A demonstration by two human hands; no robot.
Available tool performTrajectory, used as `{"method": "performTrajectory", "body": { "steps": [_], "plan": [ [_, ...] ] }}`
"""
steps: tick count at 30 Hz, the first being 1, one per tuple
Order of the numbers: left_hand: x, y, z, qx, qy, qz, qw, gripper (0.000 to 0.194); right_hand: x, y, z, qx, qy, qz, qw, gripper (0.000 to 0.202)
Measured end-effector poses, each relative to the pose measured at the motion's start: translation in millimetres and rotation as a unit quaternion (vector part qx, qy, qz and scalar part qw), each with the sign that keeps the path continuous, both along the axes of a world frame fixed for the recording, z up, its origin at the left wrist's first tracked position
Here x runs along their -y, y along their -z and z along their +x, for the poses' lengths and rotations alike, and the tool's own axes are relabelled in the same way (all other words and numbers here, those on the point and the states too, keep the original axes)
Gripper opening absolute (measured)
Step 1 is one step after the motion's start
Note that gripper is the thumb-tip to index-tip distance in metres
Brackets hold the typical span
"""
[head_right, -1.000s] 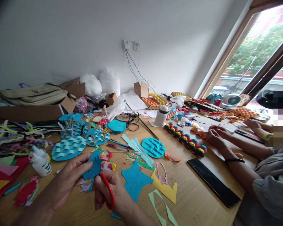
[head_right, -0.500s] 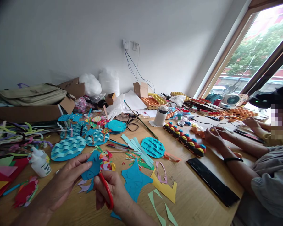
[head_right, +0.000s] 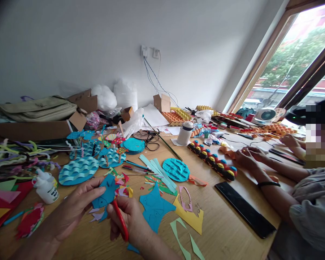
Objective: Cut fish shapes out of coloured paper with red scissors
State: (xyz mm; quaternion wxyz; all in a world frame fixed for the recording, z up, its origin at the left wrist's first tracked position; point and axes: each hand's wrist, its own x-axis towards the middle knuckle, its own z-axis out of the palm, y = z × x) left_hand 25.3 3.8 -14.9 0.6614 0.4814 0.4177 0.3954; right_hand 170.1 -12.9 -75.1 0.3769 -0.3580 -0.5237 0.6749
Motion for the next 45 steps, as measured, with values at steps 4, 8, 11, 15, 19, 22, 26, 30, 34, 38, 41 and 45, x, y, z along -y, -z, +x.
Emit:
{"method": "performTrajectory", "body": {
  "steps": [4, 8, 11, 15, 19, 22, 26, 30, 34, 38, 41, 45],
  "plan": [
    [-0.2, 1.2, 0.0, -0.015, 0.012, 0.009, 1.0, 0.017, -0.8, 2.1, 1.0, 0.001, -0.001, 0.024, 1.0, 0.053],
    [-0.4, 2.5, -0.3, -0.023, 0.018, 0.003, 1.0, 0.018, -0.8, -0.8, 1.3, 0.012, -0.001, 0.022, 1.0, 0.051],
    [-1.5, 2.3, -0.8, -0.019, 0.017, -0.01, 1.0, 0.018, -0.9, -5.9, 0.8, 0.026, -0.009, 0.012, 1.0, 0.047],
    [-2.3, 2.3, -1.0, -0.015, 0.011, -0.022, 1.0, 0.018, -1.6, -8.0, 0.2, 0.031, -0.013, 0.003, 0.999, 0.039],
    [-2.6, 5.2, -1.9, -0.014, 0.021, -0.025, 0.999, 0.019, -2.6, -1.4, -1.1, 0.029, -0.006, 0.008, 1.0, 0.037],
    [-4.3, 8.5, -2.8, -0.009, 0.035, -0.029, 0.999, 0.019, -2.4, 1.9, -2.5, 0.031, 0.005, 0.016, 0.999, 0.035],
    [-8.2, 13.3, -3.5, -0.005, 0.044, -0.036, 0.998, 0.018, -1.4, 1.4, -4.4, 0.039, 0.019, 0.027, 0.999, 0.031],
    [-11.2, 18.9, -4.7, 0.006, 0.048, -0.05, 0.998, 0.017, -1.8, 3.1, -6.5, 0.09, 0.029, 0.007, 0.995, 0.036],
    [-12.9, 24.0, -5.5, 0.021, 0.041, -0.06, 0.997, 0.016, -3.4, 8.8, -7.2, 0.097, 0.032, -0.027, 0.994, 0.043],
    [-14.4, 26.4, -5.6, 0.02, 0.032, -0.064, 0.997, 0.017, -4.8, 13.6, -7.3, 0.092, 0.028, -0.035, 0.995, 0.046],
    [-15.6, 27.6, -5.6, 0.022, 0.026, -0.069, 0.997, 0.018, -5.5, 15.5, -7.2, 0.087, 0.027, -0.03, 0.995, 0.046],
    [-15.8, 29.6, -4.8, 0.028, 0.031, -0.075, 0.996, 0.017, -5.8, 16.3, -5.7, 0.066, 0.019, -0.02, 0.997, 0.047]
  ]
}}
